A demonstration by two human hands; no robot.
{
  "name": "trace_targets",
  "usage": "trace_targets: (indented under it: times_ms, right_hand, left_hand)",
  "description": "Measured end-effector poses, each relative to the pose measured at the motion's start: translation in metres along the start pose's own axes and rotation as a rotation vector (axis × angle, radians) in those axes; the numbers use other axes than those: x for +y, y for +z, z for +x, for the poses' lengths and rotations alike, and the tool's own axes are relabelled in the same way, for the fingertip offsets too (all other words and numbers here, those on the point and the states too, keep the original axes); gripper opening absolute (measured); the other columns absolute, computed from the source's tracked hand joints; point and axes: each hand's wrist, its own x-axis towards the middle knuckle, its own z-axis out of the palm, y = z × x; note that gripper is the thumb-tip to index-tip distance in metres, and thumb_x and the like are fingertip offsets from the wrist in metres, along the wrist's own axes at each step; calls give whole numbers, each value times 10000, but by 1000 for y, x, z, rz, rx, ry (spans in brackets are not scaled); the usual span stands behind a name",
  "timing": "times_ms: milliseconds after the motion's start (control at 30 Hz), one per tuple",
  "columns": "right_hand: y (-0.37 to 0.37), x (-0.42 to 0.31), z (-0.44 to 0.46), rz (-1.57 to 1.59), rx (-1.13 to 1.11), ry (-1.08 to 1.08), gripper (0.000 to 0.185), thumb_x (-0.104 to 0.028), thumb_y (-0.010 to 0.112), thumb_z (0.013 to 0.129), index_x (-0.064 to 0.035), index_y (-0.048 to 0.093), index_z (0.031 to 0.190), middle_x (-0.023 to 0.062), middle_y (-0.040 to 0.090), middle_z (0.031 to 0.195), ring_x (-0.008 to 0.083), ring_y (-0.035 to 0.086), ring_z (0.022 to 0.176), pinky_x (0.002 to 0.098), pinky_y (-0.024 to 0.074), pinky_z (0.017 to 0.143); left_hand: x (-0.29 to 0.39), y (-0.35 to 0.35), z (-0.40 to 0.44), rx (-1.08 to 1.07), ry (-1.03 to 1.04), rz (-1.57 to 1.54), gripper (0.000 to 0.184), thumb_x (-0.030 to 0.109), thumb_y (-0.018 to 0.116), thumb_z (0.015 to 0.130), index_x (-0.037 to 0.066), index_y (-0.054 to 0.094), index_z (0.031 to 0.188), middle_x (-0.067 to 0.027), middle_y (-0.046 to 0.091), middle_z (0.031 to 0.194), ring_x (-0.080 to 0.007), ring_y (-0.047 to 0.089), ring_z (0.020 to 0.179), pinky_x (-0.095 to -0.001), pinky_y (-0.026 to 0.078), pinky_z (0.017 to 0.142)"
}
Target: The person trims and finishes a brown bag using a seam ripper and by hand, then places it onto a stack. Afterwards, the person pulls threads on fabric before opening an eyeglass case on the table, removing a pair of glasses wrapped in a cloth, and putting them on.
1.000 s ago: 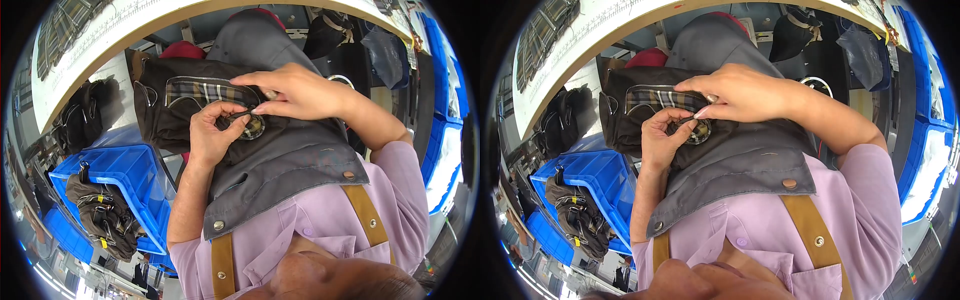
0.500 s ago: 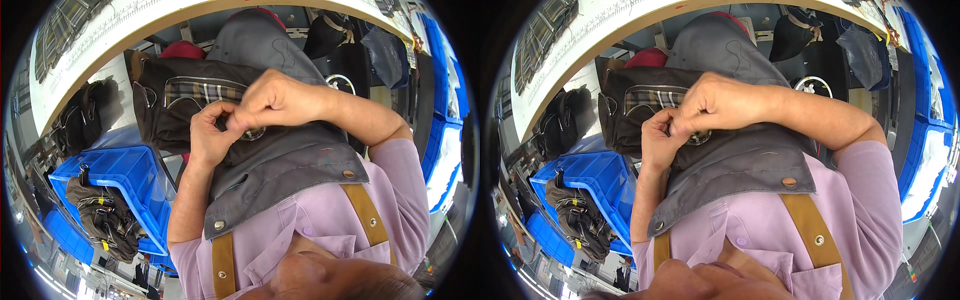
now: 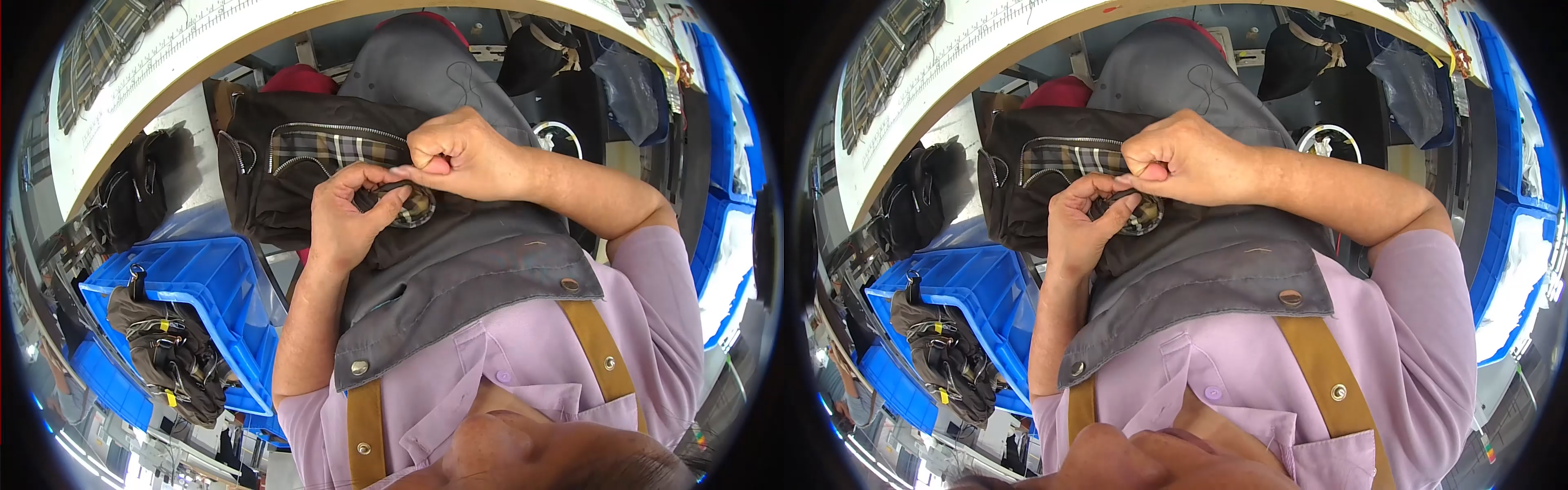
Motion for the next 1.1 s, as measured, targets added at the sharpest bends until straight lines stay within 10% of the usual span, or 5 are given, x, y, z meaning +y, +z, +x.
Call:
trace_targets:
  times_ms: [333, 567, 800, 933, 1100]
  right_hand:
    - [-3, 5, 9, -222, 22, -280, 240, -18, 667, 771, -44, 440, 697, 103, 494, 633, 324, 527, 582, 415, 403, 526]
    - [-24, 6, 7, -121, -69, 55, 324, -130, 723, 884, -68, 437, 746, 23, 426, 679, 164, 400, 592, 327, 349, 533]
    - [-29, 11, 1, -50, -75, 36, 279, -210, 769, 806, -66, 542, 878, 27, 491, 753, 166, 500, 686, 325, 406, 579]
    - [-27, 8, 1, -5, -103, -14, 313, -221, 786, 789, -58, 620, 998, 21, 497, 770, 158, 510, 689, 319, 408, 577]
    - [-21, 5, 0, 48, -143, 108, 311, -203, 779, 823, -16, 645, 1032, 22, 491, 785, 152, 479, 713, 299, 405, 662]
  left_hand:
    - [-1, -4, -1, -27, -32, -24, 161, -26, 760, 839, -19, 711, 993, -22, 706, 903, -74, 628, 846, -223, 492, 800]
    - [5, -15, -1, 3, 169, -145, 381, 137, 855, 702, 30, 719, 1041, -60, 665, 1116, -159, 594, 997, -318, 474, 899]
    - [41, -43, 0, -202, 433, 541, 427, 112, 858, 631, 88, 729, 1037, -55, 651, 1203, -260, 607, 1144, -395, 447, 976]
    - [49, -41, 8, -118, 261, 372, 239, 43, 773, 732, 59, 709, 962, -57, 719, 994, -266, 665, 1006, -369, 472, 923]
    - [39, -45, 22, -165, 102, 78, 130, 86, 658, 964, -7, 604, 1036, -15, 642, 879, -61, 548, 857, -223, 445, 773]
